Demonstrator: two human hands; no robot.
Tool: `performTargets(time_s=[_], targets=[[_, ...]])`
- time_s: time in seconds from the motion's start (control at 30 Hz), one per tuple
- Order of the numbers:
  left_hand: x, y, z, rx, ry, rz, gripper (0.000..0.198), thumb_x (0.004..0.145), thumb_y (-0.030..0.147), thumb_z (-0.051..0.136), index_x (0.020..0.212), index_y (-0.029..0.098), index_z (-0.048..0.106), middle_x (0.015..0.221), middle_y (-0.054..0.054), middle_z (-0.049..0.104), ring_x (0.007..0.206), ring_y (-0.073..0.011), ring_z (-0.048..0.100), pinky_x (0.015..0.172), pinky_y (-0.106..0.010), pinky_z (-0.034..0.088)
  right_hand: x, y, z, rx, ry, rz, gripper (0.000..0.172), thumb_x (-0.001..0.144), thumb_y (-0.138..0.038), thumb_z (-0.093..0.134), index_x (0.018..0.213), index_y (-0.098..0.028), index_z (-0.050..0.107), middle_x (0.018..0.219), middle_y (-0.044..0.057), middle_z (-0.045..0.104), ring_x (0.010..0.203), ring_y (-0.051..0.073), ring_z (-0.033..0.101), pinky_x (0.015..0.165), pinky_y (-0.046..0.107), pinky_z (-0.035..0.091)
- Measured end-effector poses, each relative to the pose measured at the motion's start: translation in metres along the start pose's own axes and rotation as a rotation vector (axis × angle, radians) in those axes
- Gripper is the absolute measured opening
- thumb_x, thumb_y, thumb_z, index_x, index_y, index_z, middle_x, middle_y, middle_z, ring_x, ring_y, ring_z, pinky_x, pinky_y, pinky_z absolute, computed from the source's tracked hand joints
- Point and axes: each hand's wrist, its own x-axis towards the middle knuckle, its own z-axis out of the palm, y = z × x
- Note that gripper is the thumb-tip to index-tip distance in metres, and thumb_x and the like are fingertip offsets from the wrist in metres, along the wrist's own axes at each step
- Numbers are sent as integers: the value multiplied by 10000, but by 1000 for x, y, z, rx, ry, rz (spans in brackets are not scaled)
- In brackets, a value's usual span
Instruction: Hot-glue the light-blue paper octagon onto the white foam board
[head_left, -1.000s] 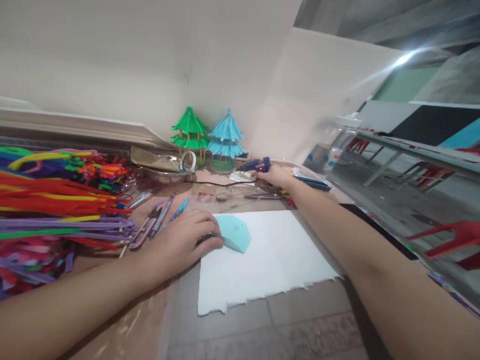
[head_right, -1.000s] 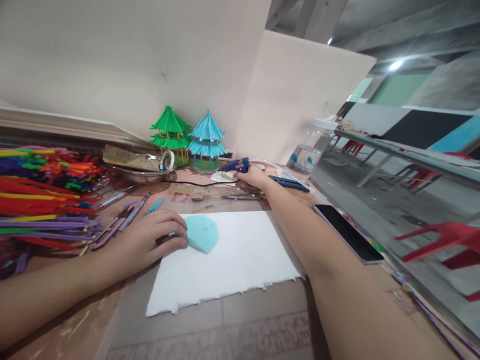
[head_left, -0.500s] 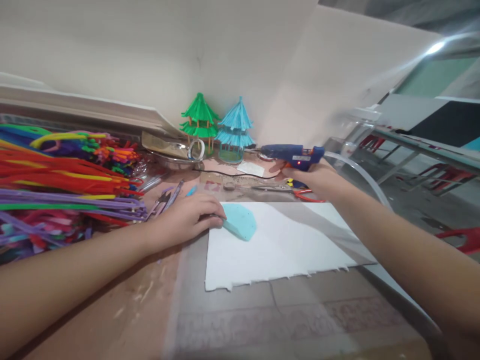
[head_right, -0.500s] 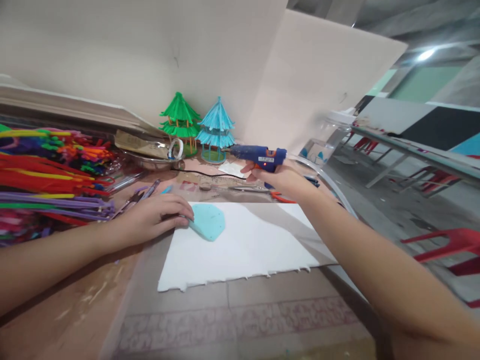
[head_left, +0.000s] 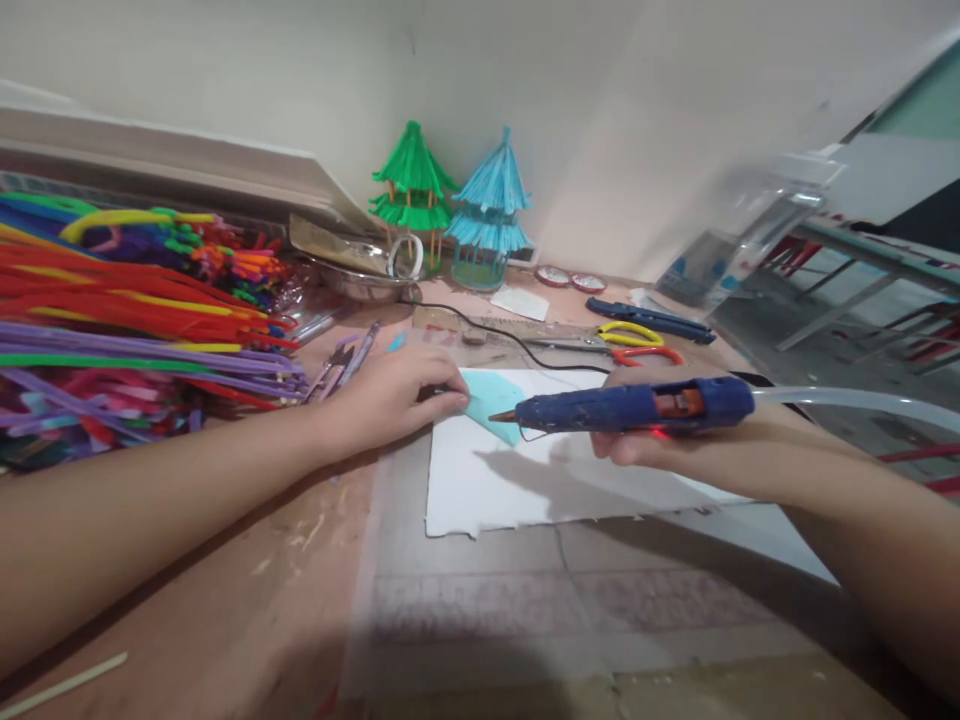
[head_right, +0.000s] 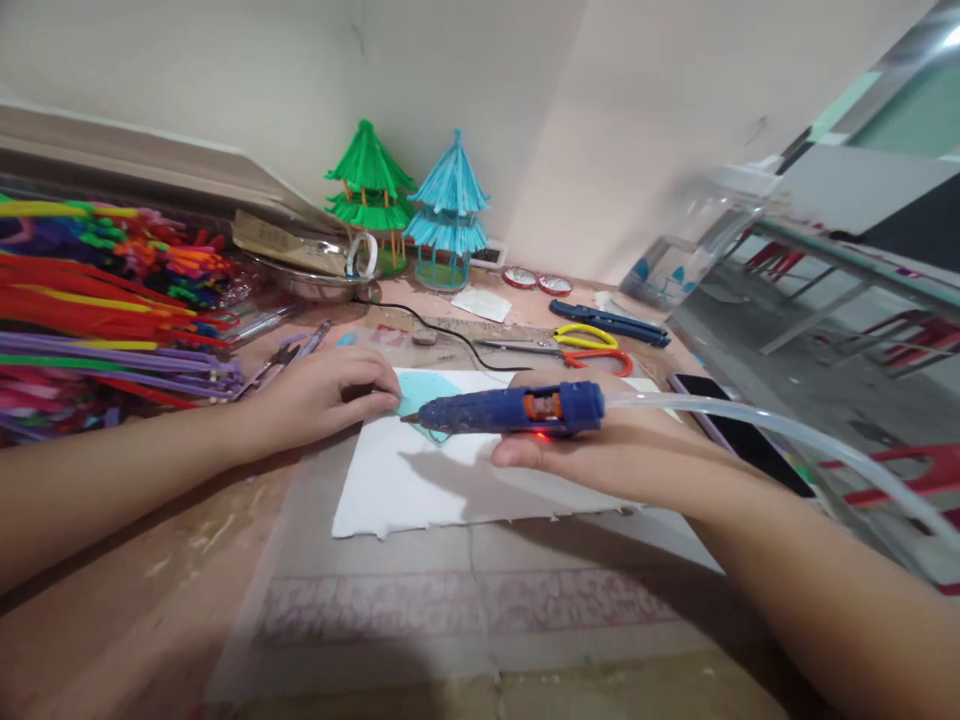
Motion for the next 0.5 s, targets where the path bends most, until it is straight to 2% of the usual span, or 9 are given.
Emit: performTargets(time_s=[0.1, 0.17, 0.27, 0.4, 0.5], targets=[[0, 0, 2, 12, 15, 4, 213, 971, 302, 555, 874, 176, 697, 883, -34, 719, 817, -169, 644, 775, -273, 480, -2, -14, 1, 90, -121, 76, 442, 769, -680, 668, 824, -245, 724, 716, 29, 688, 600, 198, 587, 503, 302, 404], [-1, 0, 2, 13, 24, 15, 217, 969, 307, 552, 869, 177, 694, 883, -36, 719, 817, -171, 645, 774, -274, 479, -2, -21, 4, 100, -153, 120, 406, 772, -641, 671, 800, -236, 686, 664, 13, 650, 567, 182, 547, 488, 292, 367], [-1, 0, 2, 21, 33, 29, 224, 970, 313, 544, 872, 177, 692, 889, -40, 721, 825, -175, 648, 776, -278, 477, -2, -28, 8, 55, -116, 130, 359, 775, -592, 665, 765, -234, 636, 589, -8, 582, 529, 165, 481, 481, 285, 317], [0, 0, 2, 38, 27, 26, 243, 973, 325, 536, 874, 170, 695, 889, -49, 722, 836, -184, 650, 778, -287, 472, -1, -34, 10, -25, -62, 175, 345, 774, -573, 683, 840, -241, 617, 649, -7, 619, 571, 174, 512, 514, 287, 339], [0, 0, 2, 34, 17, 21, 247, 971, 328, 533, 877, 168, 697, 890, -51, 722, 838, -186, 650, 777, -290, 469, 0, -35, 12, -8, -35, 187, 319, 786, -550, 686, 859, -248, 608, 640, -16, 594, 564, 171, 512, 512, 291, 352]])
